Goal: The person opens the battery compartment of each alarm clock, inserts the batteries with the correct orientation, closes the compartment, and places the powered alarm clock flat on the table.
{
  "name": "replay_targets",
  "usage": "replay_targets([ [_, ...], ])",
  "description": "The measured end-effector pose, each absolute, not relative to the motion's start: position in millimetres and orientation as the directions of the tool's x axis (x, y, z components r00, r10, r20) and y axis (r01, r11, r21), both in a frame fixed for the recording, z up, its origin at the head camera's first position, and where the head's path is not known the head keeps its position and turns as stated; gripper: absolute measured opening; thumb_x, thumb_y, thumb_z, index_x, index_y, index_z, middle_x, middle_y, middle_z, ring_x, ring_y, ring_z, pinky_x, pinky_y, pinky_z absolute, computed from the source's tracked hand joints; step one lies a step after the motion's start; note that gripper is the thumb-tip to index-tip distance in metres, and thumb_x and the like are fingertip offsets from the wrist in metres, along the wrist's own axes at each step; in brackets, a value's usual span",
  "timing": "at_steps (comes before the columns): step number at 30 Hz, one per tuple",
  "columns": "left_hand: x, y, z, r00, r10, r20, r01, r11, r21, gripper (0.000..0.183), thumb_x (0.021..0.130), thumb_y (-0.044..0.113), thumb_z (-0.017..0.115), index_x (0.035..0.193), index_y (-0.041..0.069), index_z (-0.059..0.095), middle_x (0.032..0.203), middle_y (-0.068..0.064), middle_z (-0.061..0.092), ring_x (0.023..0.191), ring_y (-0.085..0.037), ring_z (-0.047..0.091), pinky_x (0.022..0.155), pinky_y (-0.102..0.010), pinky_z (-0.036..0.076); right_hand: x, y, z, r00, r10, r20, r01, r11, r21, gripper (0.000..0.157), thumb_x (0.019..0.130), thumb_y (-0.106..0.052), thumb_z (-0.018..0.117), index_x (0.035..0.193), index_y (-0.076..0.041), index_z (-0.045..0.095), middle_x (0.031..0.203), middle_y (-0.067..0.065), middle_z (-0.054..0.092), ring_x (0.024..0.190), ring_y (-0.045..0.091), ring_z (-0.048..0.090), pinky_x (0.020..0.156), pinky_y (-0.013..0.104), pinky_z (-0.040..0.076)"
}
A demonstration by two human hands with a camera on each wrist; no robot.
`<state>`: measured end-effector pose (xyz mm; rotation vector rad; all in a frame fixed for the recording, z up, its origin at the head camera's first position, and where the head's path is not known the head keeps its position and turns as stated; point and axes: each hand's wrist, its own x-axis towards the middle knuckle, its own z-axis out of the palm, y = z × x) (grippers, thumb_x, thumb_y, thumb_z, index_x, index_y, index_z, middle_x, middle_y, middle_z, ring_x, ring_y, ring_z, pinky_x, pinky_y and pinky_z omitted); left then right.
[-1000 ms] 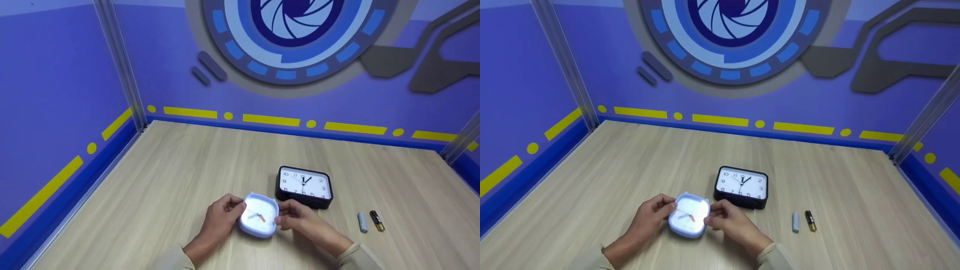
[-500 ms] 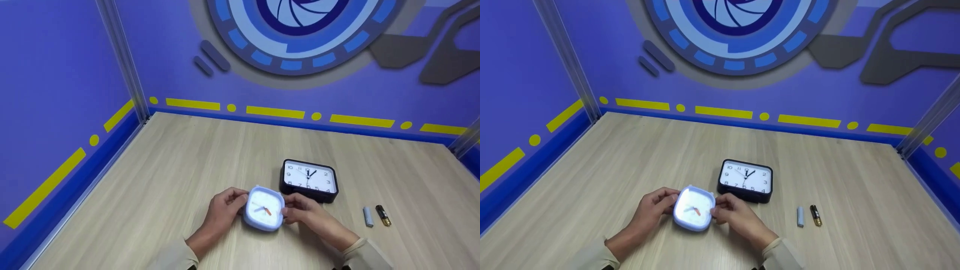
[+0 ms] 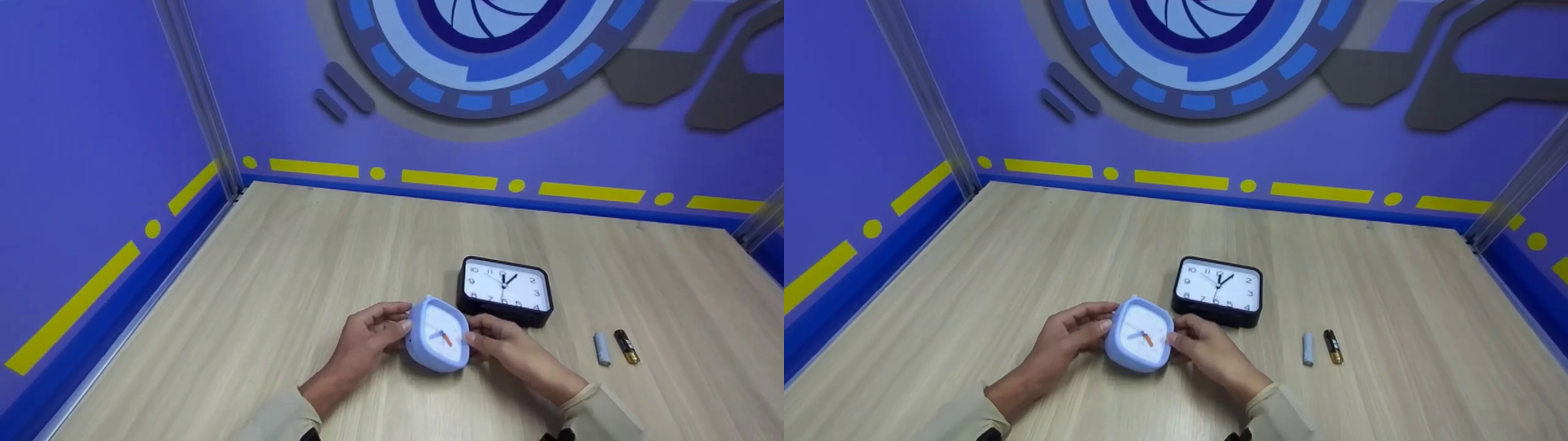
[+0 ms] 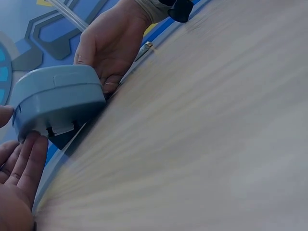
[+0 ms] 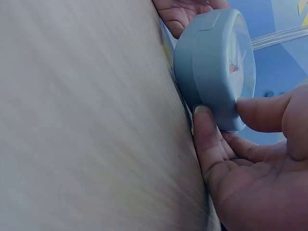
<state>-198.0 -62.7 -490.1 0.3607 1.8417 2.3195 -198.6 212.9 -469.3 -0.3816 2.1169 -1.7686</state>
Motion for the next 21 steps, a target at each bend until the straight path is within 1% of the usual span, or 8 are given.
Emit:
replay_targets([
  [3, -200, -58, -490, -0.947, 0.312, 0.078, -0.006, -0.26, 0.966, 0.039, 0.099, 0.007, 0.075, 0.131, -0.011, 0.064, 0.11, -0.014, 0.07, 0.092, -0.02, 0.073, 0.08, -0.035, 0.061, -193, 219, -471, -0.907, -0.408, -0.102, 0.048, 0.139, -0.989, 0.043, 0.107, -0.009, 0.061, 0.138, 0.02, 0.052, 0.112, 0.014, 0.069, 0.095, 0.023, 0.072, 0.087, 0.037, 0.06],
  [6, -202, -52, -491, -0.932, 0.36, 0.05, -0.049, -0.261, 0.964, 0.036, 0.1, 0.009, 0.075, 0.129, -0.01, 0.063, 0.107, -0.013, 0.071, 0.087, -0.021, 0.073, 0.077, -0.034, 0.061, -186, 226, -471, -0.915, -0.389, -0.105, 0.066, 0.112, -0.992, 0.043, 0.108, -0.008, 0.06, 0.138, 0.02, 0.051, 0.113, 0.016, 0.068, 0.095, 0.025, 0.072, 0.088, 0.038, 0.06],
  [10, -203, -44, -491, -0.905, 0.424, 0.026, -0.075, -0.221, 0.972, 0.029, 0.103, 0.013, 0.072, 0.122, -0.008, 0.065, 0.103, -0.011, 0.072, 0.084, -0.02, 0.071, 0.075, -0.033, 0.061, -176, 234, -472, -0.93, -0.347, -0.123, 0.09, 0.111, -0.99, 0.041, 0.108, -0.009, 0.059, 0.138, 0.018, 0.053, 0.114, 0.016, 0.069, 0.095, 0.026, 0.072, 0.088, 0.039, 0.059],
  [14, -204, -41, -489, -0.883, 0.468, 0.035, -0.057, -0.181, 0.982, 0.025, 0.106, 0.017, 0.068, 0.117, -0.006, 0.068, 0.098, -0.01, 0.073, 0.081, -0.02, 0.069, 0.074, -0.034, 0.06, -169, 236, -470, -0.945, -0.293, -0.143, 0.115, 0.111, -0.987, 0.037, 0.108, -0.01, 0.06, 0.135, 0.015, 0.056, 0.112, 0.016, 0.07, 0.094, 0.027, 0.073, 0.088, 0.04, 0.06],
  [16, -202, -45, -489, -0.882, 0.47, 0.035, -0.05, -0.169, 0.984, 0.026, 0.107, 0.018, 0.067, 0.116, -0.006, 0.068, 0.096, -0.01, 0.072, 0.08, -0.02, 0.068, 0.073, -0.034, 0.06, -167, 231, -470, -0.95, -0.277, -0.147, 0.122, 0.105, -0.987, 0.035, 0.107, -0.01, 0.061, 0.133, 0.014, 0.058, 0.111, 0.016, 0.071, 0.094, 0.027, 0.073, 0.088, 0.041, 0.06],
  [21, -192, -80, -487, -0.924, 0.383, 0.006, -0.044, -0.121, 0.992, 0.031, 0.109, 0.022, 0.063, 0.119, -0.006, 0.067, 0.097, -0.012, 0.071, 0.084, -0.021, 0.069, 0.073, -0.035, 0.06, -181, 198, -469, -0.926, -0.347, -0.147, 0.103, 0.141, -0.985, 0.031, 0.105, -0.011, 0.065, 0.127, 0.011, 0.063, 0.107, 0.016, 0.073, 0.093, 0.025, 0.073, 0.086, 0.04, 0.06],
])
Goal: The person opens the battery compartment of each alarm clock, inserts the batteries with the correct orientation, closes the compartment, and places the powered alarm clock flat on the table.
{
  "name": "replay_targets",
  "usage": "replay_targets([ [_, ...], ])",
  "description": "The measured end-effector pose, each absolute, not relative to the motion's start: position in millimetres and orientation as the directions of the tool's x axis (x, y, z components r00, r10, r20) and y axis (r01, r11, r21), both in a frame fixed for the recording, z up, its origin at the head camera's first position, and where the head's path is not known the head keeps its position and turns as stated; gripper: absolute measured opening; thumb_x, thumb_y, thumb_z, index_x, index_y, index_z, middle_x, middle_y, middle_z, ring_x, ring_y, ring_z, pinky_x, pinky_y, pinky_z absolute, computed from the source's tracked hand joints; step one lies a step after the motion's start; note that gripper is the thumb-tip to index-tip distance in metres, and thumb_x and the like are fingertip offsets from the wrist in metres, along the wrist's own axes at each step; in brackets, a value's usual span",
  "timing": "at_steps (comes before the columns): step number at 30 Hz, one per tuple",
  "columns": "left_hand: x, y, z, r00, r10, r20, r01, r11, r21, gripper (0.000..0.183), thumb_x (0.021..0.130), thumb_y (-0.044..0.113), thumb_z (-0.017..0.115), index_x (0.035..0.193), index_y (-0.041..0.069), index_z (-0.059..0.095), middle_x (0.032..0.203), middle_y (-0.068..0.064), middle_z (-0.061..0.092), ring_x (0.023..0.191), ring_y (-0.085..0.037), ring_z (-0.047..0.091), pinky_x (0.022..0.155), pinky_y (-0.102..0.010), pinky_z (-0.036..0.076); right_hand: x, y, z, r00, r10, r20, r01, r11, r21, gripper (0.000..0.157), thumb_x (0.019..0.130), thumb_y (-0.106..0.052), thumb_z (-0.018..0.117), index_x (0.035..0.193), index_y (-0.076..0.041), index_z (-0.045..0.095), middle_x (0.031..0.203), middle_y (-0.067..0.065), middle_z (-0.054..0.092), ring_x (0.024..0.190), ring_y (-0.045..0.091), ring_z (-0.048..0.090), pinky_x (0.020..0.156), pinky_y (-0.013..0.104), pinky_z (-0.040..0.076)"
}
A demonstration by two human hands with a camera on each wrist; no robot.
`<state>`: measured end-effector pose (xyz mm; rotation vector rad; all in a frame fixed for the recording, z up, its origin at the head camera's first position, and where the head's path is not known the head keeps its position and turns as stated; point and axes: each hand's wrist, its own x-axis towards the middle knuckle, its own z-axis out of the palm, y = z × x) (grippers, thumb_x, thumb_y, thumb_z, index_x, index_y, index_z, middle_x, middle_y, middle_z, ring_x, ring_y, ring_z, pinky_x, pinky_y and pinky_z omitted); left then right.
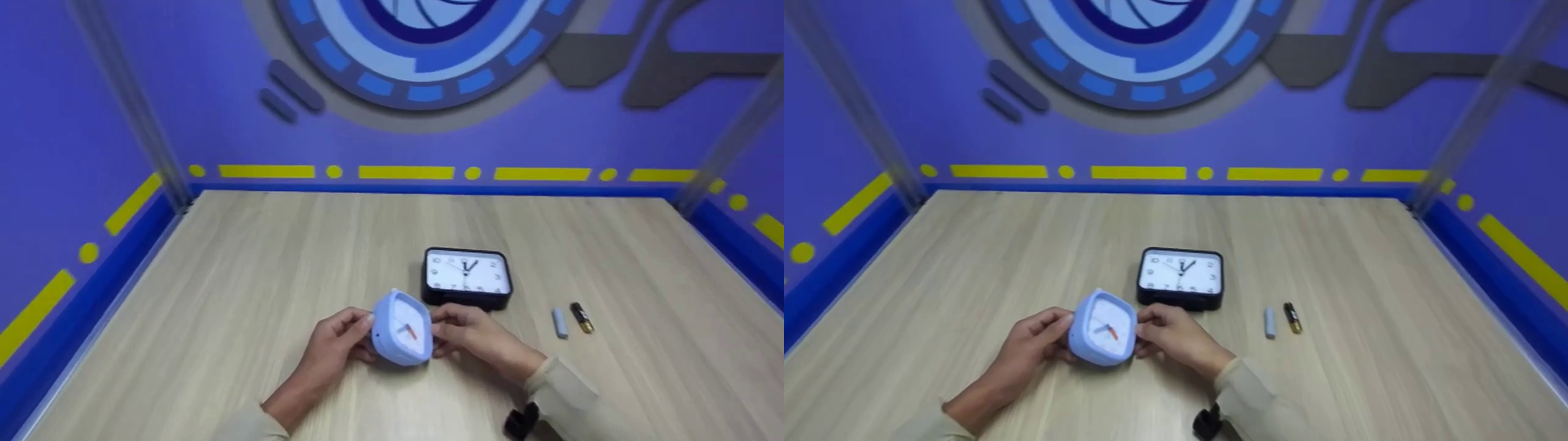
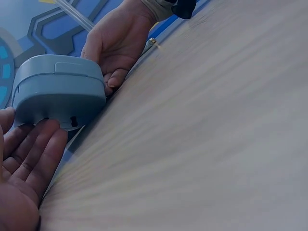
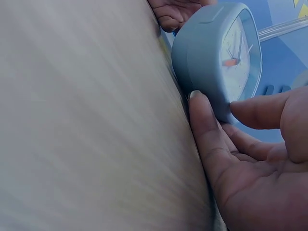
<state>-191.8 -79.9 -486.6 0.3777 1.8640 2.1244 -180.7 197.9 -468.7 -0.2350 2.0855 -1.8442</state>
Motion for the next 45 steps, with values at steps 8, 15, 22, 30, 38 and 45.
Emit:
replay_targets([
  [8, -179, -107, -486, -0.942, 0.335, -0.018, -0.055, -0.1, 0.993, 0.03, 0.111, 0.016, 0.058, 0.13, -0.008, 0.063, 0.104, -0.014, 0.069, 0.089, -0.024, 0.068, 0.077, -0.036, 0.061, -192, 170, -471, -0.894, -0.426, -0.14, 0.086, 0.142, -0.986, 0.032, 0.102, -0.01, 0.068, 0.127, 0.01, 0.062, 0.103, 0.014, 0.074, 0.086, 0.024, 0.073, 0.081, 0.038, 0.061],
  [15, -176, -114, -485, -0.94, 0.34, -0.02, -0.027, -0.017, 0.999, 0.038, 0.109, 0.019, 0.064, 0.138, -0.005, 0.061, 0.115, -0.014, 0.069, 0.096, -0.028, 0.069, 0.082, -0.037, 0.061, -197, 157, -470, -0.887, -0.45, -0.102, 0.024, 0.174, -0.984, 0.032, 0.1, -0.009, 0.07, 0.125, 0.009, 0.062, 0.096, 0.012, 0.073, 0.08, 0.02, 0.071, 0.075, 0.034, 0.06],
  [22, -182, -101, -483, -0.927, 0.376, 0.004, 0.023, 0.048, 0.999, 0.047, 0.104, 0.026, 0.072, 0.139, -0.004, 0.061, 0.125, -0.015, 0.069, 0.103, -0.027, 0.07, 0.082, -0.037, 0.061, -192, 167, -465, -0.889, -0.453, -0.068, -0.019, 0.185, -0.983, 0.032, 0.099, -0.005, 0.069, 0.125, 0.012, 0.06, 0.094, 0.01, 0.071, 0.08, 0.019, 0.069, 0.073, 0.031, 0.058],
  [30, -187, -81, -486, -0.903, 0.429, 0.021, 0.057, 0.07, 0.996, 0.053, 0.1, 0.026, 0.078, 0.141, -0.003, 0.06, 0.131, -0.015, 0.066, 0.094, -0.025, 0.07, 0.077, -0.034, 0.06, -177, 186, -470, -0.883, -0.458, -0.098, 0.104, 0.013, -0.995, 0.033, 0.105, -0.011, 0.061, 0.129, 0.012, 0.058, 0.107, 0.014, 0.071, 0.093, 0.024, 0.072, 0.087, 0.04, 0.059],
  [38, -189, -74, -487, -0.903, 0.429, -0.003, 0.064, 0.142, 0.988, 0.061, 0.096, 0.032, 0.083, 0.142, -0.001, 0.061, 0.128, -0.013, 0.067, 0.093, -0.022, 0.069, 0.078, -0.034, 0.06, -171, 192, -472, -0.834, -0.547, -0.072, 0.137, -0.078, -0.988, 0.062, 0.116, -0.036, 0.04, 0.154, 0.014, 0.041, 0.131, 0.024, 0.068, 0.111, 0.025, 0.071, 0.094, 0.039, 0.056],
  [45, -188, -78, -489, -0.903, 0.429, 0.011, 0.081, 0.145, 0.986, 0.055, 0.097, 0.031, 0.082, 0.138, -0.001, 0.064, 0.119, -0.011, 0.071, 0.091, -0.021, 0.07, 0.076, -0.033, 0.06, -173, 190, -470, -0.826, -0.559, -0.079, 0.129, -0.05, -0.99, 0.063, 0.115, -0.034, 0.046, 0.151, 0.017, 0.041, 0.125, 0.019, 0.069, 0.111, 0.025, 0.07, 0.094, 0.037, 0.056],
])
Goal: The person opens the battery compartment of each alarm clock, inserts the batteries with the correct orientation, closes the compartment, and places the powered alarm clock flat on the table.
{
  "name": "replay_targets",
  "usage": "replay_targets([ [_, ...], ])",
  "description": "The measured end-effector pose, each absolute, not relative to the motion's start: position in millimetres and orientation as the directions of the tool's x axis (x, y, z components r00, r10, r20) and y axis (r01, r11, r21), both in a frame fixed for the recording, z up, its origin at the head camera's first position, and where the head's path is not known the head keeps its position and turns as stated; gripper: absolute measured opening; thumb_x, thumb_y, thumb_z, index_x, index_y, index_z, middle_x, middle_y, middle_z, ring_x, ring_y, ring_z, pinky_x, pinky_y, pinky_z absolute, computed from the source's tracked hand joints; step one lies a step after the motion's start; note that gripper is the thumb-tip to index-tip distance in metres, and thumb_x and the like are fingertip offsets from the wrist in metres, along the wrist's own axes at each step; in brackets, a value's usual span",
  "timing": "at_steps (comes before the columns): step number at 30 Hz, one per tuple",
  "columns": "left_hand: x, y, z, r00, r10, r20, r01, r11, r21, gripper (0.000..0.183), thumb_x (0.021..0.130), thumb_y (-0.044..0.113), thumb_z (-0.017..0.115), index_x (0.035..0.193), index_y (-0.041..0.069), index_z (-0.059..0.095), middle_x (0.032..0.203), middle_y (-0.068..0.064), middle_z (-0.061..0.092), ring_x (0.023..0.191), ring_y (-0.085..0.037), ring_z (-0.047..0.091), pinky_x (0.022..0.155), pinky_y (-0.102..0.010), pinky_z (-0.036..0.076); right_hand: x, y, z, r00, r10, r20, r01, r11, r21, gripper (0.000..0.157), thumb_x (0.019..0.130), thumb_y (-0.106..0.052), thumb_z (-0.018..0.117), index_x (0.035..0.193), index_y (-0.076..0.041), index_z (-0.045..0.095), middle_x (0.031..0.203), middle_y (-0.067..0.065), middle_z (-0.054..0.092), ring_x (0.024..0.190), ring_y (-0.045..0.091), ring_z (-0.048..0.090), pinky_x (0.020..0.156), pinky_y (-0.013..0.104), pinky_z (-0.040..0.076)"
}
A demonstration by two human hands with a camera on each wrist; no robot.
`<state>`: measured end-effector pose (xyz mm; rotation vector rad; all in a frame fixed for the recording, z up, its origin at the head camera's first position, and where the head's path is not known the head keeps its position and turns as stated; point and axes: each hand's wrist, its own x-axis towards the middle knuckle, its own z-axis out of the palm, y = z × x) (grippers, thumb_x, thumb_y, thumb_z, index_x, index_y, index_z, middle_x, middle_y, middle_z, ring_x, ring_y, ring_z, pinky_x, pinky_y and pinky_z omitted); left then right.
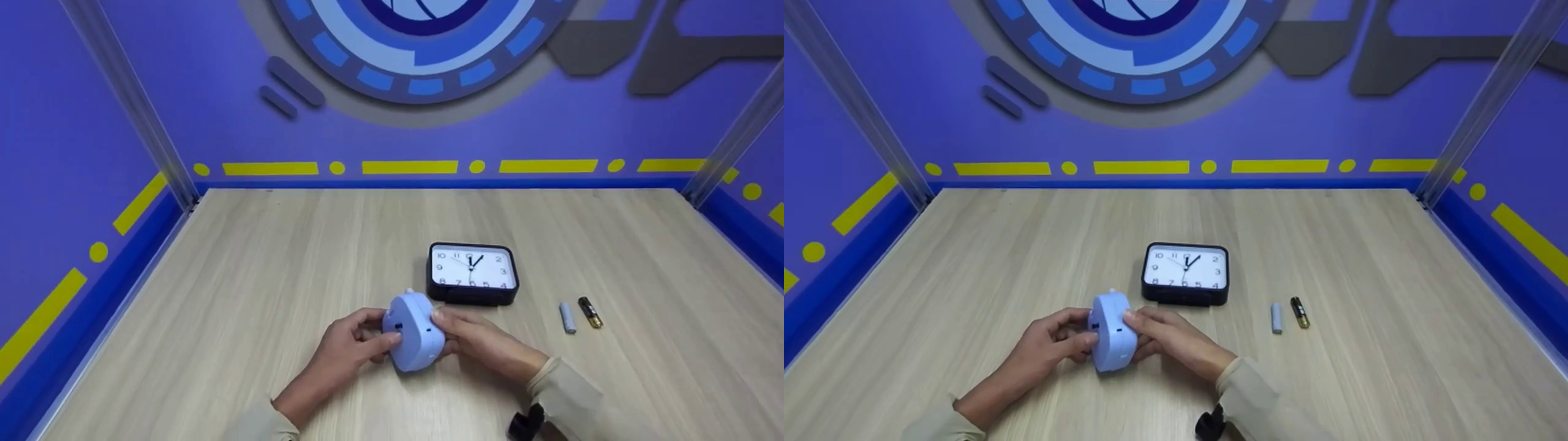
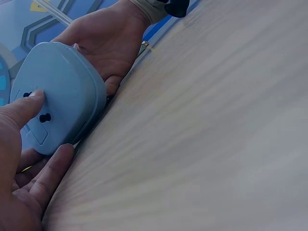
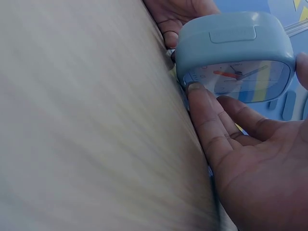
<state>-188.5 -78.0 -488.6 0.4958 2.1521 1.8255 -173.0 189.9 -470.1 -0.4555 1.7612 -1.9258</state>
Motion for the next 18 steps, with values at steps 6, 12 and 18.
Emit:
replay_targets([
  [6, -188, -78, -487, -0.904, 0.428, 0.001, 0.066, 0.138, 0.988, 0.055, 0.097, 0.033, 0.081, 0.138, 0.0, 0.064, 0.118, -0.01, 0.071, 0.092, -0.021, 0.07, 0.077, -0.033, 0.06, -174, 192, -470, -0.816, -0.574, -0.073, 0.154, -0.093, -0.984, 0.063, 0.114, -0.031, 0.045, 0.154, 0.017, 0.036, 0.131, 0.017, 0.068, 0.116, 0.023, 0.069, 0.096, 0.037, 0.055],
  [12, -187, -78, -487, -0.912, 0.411, 0.015, 0.066, 0.109, 0.992, 0.054, 0.098, 0.029, 0.08, 0.138, -0.002, 0.063, 0.122, -0.012, 0.069, 0.091, -0.02, 0.069, 0.077, -0.033, 0.06, -175, 194, -472, -0.801, -0.596, -0.055, 0.172, -0.141, -0.975, 0.062, 0.114, -0.026, 0.044, 0.156, 0.017, 0.031, 0.134, 0.017, 0.067, 0.117, 0.023, 0.069, 0.097, 0.038, 0.054],
  [18, -187, -78, -486, -0.923, 0.384, 0.026, 0.072, 0.106, 0.992, 0.053, 0.099, 0.026, 0.08, 0.14, -0.002, 0.062, 0.126, -0.013, 0.068, 0.093, -0.018, 0.067, 0.078, -0.032, 0.06, -174, 194, -461, -0.848, -0.523, -0.09, 0.135, -0.048, -0.99, 0.053, 0.111, -0.023, 0.054, 0.149, 0.013, 0.045, 0.132, 0.022, 0.066, 0.111, 0.029, 0.07, 0.094, 0.042, 0.057],
])
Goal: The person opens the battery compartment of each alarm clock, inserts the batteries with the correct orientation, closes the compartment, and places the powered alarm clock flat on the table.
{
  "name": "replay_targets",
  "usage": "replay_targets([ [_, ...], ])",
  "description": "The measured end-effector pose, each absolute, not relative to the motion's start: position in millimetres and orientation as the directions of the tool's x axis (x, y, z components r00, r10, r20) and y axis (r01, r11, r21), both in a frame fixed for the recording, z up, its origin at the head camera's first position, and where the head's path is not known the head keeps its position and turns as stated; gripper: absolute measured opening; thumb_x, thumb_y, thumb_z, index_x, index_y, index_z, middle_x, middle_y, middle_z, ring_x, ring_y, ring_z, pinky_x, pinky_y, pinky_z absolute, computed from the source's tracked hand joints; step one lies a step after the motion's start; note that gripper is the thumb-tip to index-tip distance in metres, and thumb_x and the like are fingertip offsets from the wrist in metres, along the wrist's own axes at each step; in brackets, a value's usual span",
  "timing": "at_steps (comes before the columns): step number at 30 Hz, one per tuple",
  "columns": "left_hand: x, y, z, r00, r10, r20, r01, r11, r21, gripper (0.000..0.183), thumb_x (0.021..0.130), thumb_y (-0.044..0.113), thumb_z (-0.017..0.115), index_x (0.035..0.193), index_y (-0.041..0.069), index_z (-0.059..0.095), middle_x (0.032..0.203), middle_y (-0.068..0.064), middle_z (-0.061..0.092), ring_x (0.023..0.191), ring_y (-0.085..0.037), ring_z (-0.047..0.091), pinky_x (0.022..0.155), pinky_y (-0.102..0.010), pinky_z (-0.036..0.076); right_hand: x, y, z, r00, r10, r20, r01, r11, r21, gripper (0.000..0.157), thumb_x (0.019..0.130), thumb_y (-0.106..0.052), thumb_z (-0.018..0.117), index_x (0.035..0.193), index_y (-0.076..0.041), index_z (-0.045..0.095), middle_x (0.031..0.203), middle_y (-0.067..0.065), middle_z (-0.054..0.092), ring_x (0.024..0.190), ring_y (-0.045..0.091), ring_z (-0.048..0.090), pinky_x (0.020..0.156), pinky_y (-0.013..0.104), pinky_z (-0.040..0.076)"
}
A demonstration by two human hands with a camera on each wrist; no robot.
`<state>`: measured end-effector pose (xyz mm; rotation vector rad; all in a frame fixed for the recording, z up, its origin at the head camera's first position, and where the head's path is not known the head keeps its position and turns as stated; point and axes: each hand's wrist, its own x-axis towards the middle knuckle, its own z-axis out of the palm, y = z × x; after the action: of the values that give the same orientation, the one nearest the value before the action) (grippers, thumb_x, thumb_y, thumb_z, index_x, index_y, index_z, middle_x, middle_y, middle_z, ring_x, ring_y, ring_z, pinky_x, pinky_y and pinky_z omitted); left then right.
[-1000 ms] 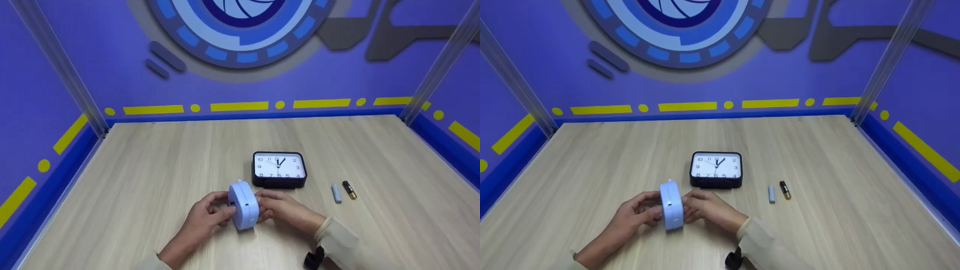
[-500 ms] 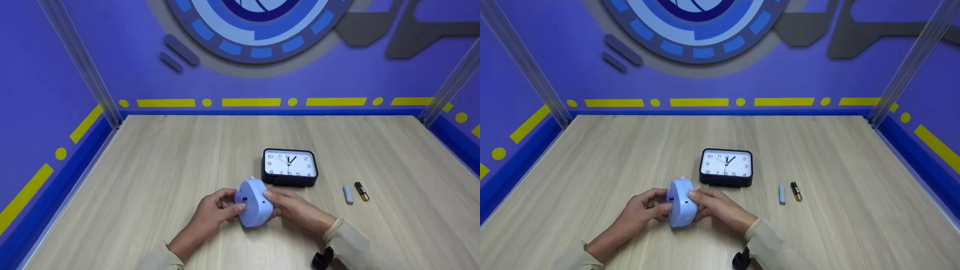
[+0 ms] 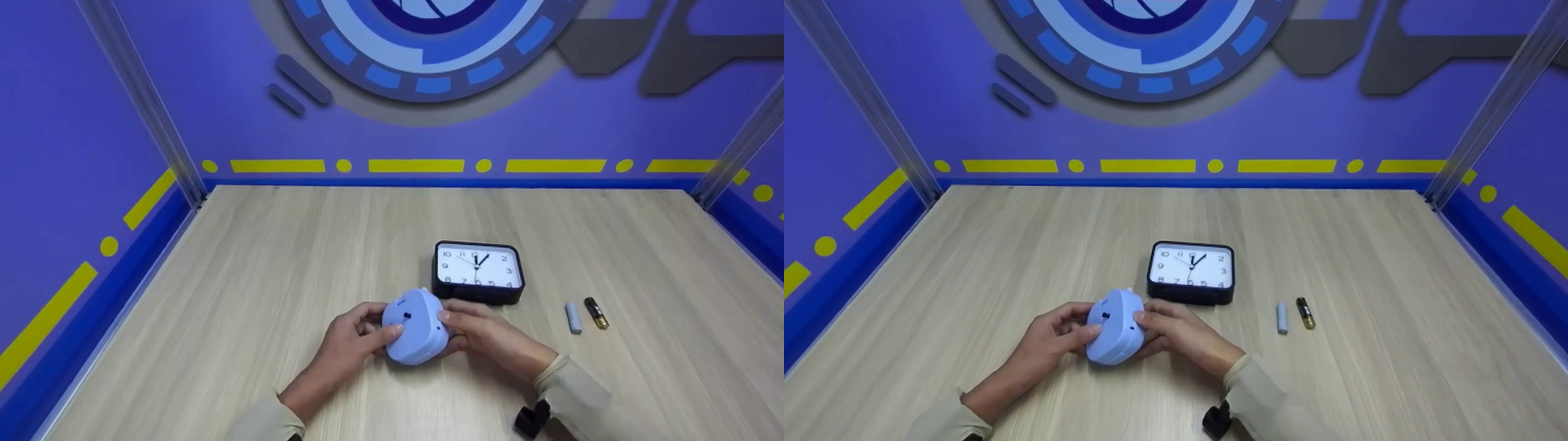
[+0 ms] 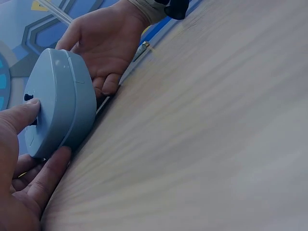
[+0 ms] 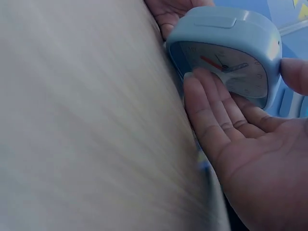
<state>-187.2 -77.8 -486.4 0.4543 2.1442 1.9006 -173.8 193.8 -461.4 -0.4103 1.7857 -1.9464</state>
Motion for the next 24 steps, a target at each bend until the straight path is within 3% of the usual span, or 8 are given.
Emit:
replay_targets([
  [4, -187, -78, -486, -0.926, 0.378, 0.02, 0.065, 0.107, 0.992, 0.054, 0.098, 0.027, 0.08, 0.14, -0.001, 0.062, 0.128, -0.013, 0.067, 0.094, -0.018, 0.067, 0.079, -0.033, 0.06, -172, 194, -448, -0.905, -0.418, -0.085, 0.026, 0.146, -0.989, 0.039, 0.108, -0.025, 0.063, 0.13, 0.007, 0.061, 0.118, 0.017, 0.07, 0.103, 0.03, 0.072, 0.091, 0.043, 0.058],
  [11, -187, -76, -488, -0.937, 0.348, 0.017, 0.052, 0.091, 0.994, 0.049, 0.096, 0.024, 0.083, 0.133, -0.002, 0.064, 0.117, -0.011, 0.07, 0.092, -0.018, 0.068, 0.077, -0.033, 0.06, -167, 191, -435, -0.956, -0.285, 0.068, -0.198, 0.457, -0.867, 0.025, 0.103, -0.022, 0.07, 0.119, -0.003, 0.069, 0.108, 0.005, 0.073, 0.1, 0.021, 0.069, 0.088, 0.034, 0.057],
  [16, -187, -75, -490, -0.946, 0.322, 0.019, 0.061, 0.119, 0.991, 0.045, 0.094, 0.025, 0.084, 0.127, 0.0, 0.066, 0.111, -0.008, 0.071, 0.09, -0.018, 0.068, 0.075, -0.03, 0.06, -162, 184, -434, -0.937, -0.29, 0.196, -0.332, 0.563, -0.757, 0.014, 0.103, -0.014, 0.068, 0.113, -0.005, 0.071, 0.102, -0.001, 0.072, 0.094, 0.015, 0.069, 0.085, 0.033, 0.057],
  [24, -185, -73, -489, -0.956, 0.286, 0.057, 0.119, 0.205, 0.971, 0.043, 0.092, 0.03, 0.086, 0.123, 0.005, 0.07, 0.108, -0.005, 0.071, 0.089, -0.019, 0.066, 0.073, -0.028, 0.057, -153, 174, -434, -0.918, -0.306, 0.251, -0.396, 0.708, -0.584, 0.017, 0.105, -0.02, 0.067, 0.114, -0.005, 0.07, 0.107, 0.003, 0.067, 0.097, 0.017, 0.07, 0.084, 0.038, 0.058],
])
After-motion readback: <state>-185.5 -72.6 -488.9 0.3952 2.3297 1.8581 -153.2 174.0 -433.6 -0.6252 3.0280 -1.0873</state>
